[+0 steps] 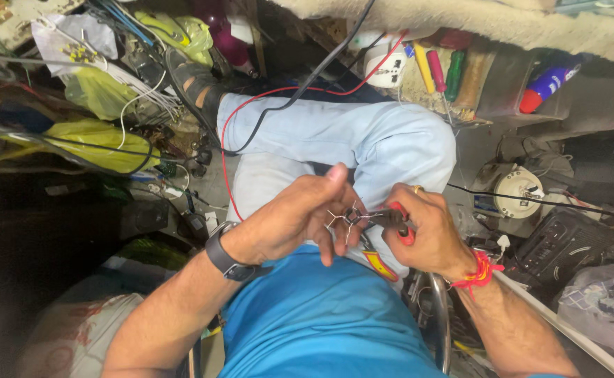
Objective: The person bends the leads of a small black electronic component using pliers, then inserts the component into a green circuit board and secures it by bending the leads with the pliers.
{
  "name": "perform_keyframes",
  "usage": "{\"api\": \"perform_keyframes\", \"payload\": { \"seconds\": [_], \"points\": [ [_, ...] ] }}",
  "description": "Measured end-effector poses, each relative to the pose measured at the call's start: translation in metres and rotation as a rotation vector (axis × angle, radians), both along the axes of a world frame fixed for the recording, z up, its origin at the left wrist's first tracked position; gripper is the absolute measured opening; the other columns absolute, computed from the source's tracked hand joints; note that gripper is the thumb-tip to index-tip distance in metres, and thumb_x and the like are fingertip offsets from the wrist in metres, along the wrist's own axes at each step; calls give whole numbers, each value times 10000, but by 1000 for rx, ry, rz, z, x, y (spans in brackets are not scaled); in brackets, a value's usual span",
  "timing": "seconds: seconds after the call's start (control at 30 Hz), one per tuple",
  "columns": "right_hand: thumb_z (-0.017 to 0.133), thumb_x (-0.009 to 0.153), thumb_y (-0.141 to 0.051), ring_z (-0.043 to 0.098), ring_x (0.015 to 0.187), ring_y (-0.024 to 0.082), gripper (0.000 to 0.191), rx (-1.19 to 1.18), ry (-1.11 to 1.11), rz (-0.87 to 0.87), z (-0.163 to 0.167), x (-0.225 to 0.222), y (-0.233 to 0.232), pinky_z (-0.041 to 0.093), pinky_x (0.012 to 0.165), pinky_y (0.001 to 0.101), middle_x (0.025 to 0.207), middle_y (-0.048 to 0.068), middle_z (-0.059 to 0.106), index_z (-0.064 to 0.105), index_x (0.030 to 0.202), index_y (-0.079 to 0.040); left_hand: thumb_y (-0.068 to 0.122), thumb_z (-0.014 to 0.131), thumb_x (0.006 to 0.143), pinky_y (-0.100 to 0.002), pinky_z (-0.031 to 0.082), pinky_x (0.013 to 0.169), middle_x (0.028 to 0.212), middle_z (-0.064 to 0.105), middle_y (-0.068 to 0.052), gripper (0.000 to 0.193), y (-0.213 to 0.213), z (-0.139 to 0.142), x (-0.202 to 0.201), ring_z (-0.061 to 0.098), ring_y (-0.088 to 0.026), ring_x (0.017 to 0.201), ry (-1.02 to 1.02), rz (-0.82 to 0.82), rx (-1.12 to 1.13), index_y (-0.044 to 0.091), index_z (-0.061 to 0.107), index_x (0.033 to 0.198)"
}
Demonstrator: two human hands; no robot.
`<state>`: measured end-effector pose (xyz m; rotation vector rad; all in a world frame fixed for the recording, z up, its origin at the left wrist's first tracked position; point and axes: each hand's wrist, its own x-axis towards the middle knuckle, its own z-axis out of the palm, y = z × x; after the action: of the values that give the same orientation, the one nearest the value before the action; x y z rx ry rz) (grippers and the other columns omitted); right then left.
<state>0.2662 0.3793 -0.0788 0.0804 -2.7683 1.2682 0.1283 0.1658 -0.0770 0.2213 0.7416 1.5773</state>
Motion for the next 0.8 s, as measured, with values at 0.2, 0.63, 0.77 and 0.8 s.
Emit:
{"api": "perform_keyframes", "payload": {
  "seconds": [0.2, 0.63, 0.77, 0.8],
  "points": [
    [653, 645, 76, 533, 599, 253, 248, 10, -29, -6, -2, 2, 3, 413, 567, 363, 685, 75, 506, 512, 808, -47, 340, 608, 1069, -291, 549, 491, 742, 623, -66, 361, -1, -6, 13, 643, -135, 606, -39, -51, 94, -12, 606, 994],
    [667, 725, -8, 388, 602, 122, 163, -535, -409, -112, -30, 38, -46, 341, 515, 319, 650, 32, 434, 538, 819, -41, 148, 740, 954, -306, 443, 621, 1039, 666, -127, 195, -22, 14, -17, 632, -214, 852, 2476, 440, 406, 9, 640, 1047],
    [651, 764, -29, 388, 596, 128, 146, -506, -434, -136, -34, 31, -52, 347, 534, 320, 639, 31, 428, 506, 783, -30, 175, 758, 1021, -310, 465, 669, 1115, 671, -113, 210, -20, 7, -28, 646, -206, 922, 2459, 466, 389, 24, 639, 1104],
    [646, 758, -31, 384, 579, 133, 141, -424, -397, -149, -35, 26, -49, 343, 527, 321, 624, 39, 419, 507, 780, -31, 247, 733, 1006, -333, 492, 708, 1128, 674, -123, 282, -21, 6, -28, 648, -231, 935, 2342, 466, 307, 17, 638, 1137]
  ]
}}
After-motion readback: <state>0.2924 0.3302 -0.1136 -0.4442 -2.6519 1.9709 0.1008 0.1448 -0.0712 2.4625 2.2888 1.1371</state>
